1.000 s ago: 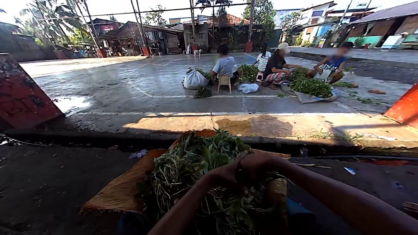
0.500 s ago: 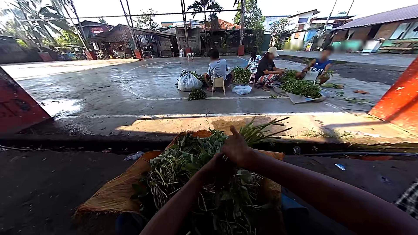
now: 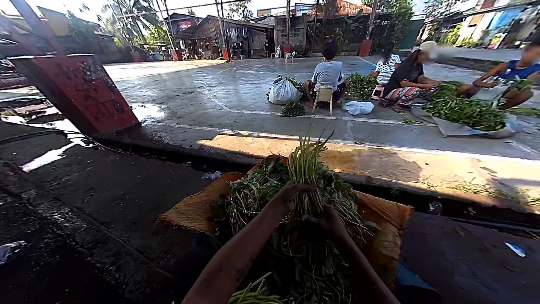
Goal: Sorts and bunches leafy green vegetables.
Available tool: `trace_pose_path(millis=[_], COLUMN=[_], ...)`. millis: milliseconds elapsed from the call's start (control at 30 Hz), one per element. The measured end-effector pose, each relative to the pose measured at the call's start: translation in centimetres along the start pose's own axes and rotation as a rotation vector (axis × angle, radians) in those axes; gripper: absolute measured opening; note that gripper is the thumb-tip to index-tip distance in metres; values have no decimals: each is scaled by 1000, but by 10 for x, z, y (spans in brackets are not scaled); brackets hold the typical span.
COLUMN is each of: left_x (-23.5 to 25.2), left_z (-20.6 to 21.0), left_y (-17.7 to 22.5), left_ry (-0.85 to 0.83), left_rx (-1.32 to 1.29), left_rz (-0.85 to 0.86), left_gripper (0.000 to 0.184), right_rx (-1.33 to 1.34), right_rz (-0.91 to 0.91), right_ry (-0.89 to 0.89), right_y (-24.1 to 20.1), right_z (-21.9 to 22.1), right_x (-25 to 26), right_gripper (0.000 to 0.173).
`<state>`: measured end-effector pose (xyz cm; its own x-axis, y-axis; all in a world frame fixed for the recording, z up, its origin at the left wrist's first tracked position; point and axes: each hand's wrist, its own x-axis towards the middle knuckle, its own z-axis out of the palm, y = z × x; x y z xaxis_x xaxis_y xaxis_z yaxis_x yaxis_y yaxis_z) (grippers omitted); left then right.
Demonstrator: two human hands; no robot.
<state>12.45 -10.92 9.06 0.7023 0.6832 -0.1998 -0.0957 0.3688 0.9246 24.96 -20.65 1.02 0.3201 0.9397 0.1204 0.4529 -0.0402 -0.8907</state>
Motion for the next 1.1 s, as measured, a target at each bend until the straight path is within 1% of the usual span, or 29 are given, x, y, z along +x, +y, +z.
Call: trace_pose_path(millis=[67, 100, 167, 267, 333, 367, 400, 433, 500, 533, 567, 600, 633, 667, 700, 733, 800, 833, 900, 967, 1033, 1100], left_x=[-5, -6, -6, -2, 2, 3, 4, 5, 10, 12, 14, 15, 12, 8, 2, -4, -13, -16, -21, -27, -34, -41], left_z=[-7, -10, -17, -26, -32, -35, -35, -35, -36, -36, -34, -31, -26, -21, -15, -12, -13, -16, -25, -32, -34, -34], left_y=[-2, -2, -5, -10, -14, -17, -20, -22, -29, -33, -34, -35, -36, -36, -36, -33, -29, -27, -25, -24, -26, -31], left_ry=[-70, -90, -125, -253, -269, -232, -171, -110, -42, -15, 20, 59, 94, 123, 142, 154, 139, 130, 130, 180, 250, 302], left_rx=[27, 38, 33, -36, -53, -48, -34, -6, 59, 70, 71, 48, -6, -89, -186, -287, -461, -515, -577, -598, -599, -549], left_rz=[50, 59, 56, 58, 51, 51, 63, 92, 196, 254, 306, 348, 376, 387, 376, 352, 316, 298, 287, 318, 357, 408], left_gripper=[18, 18, 20, 31, 30, 28, 22, 20, 22, 21, 19, 18, 16, 15, 15, 15, 18, 20, 23, 20, 20, 31], right_rx=[68, 93, 186, 326, 361, 313, 192, 26, -239, -311, -327, -298, -254, -207, -136, -62, 36, 50, -25, -119, -158, -120], right_rz=[22, 36, 63, 67, 61, 65, 57, 35, -62, -121, -137, -115, -66, -41, -84, -170, -332, -379, -381, -361, -334, -273], right_ry=[-25, -43, -82, -204, -260, -238, -176, -75, 253, 392, 438, 400, 326, 280, 305, 372, 503, 547, 588, 612, 633, 613], right_y=[-1, -4, -10, -13, -6, -2, 1, 3, 5, 6, 3, -1, -3, 1, 6, 12, 13, 9, -3, -13, -19, -27], right_z=[6, 6, 5, 2, 2, 3, 4, 6, 17, 24, 31, 39, 46, 55, 63, 70, 78, 80, 83, 90, 100, 110], right_x=[-2, -2, -1, 4, 11, 13, 13, 12, 5, 1, -2, -6, -9, -10, -8, -5, 2, 4, 2, 3, 4, 3], right_gripper=[58, 58, 63, 72, 75, 76, 83, 93, 109, 120, 132, 143, 154, 160, 159, 150, 120, 104, 82, 70, 64, 61])
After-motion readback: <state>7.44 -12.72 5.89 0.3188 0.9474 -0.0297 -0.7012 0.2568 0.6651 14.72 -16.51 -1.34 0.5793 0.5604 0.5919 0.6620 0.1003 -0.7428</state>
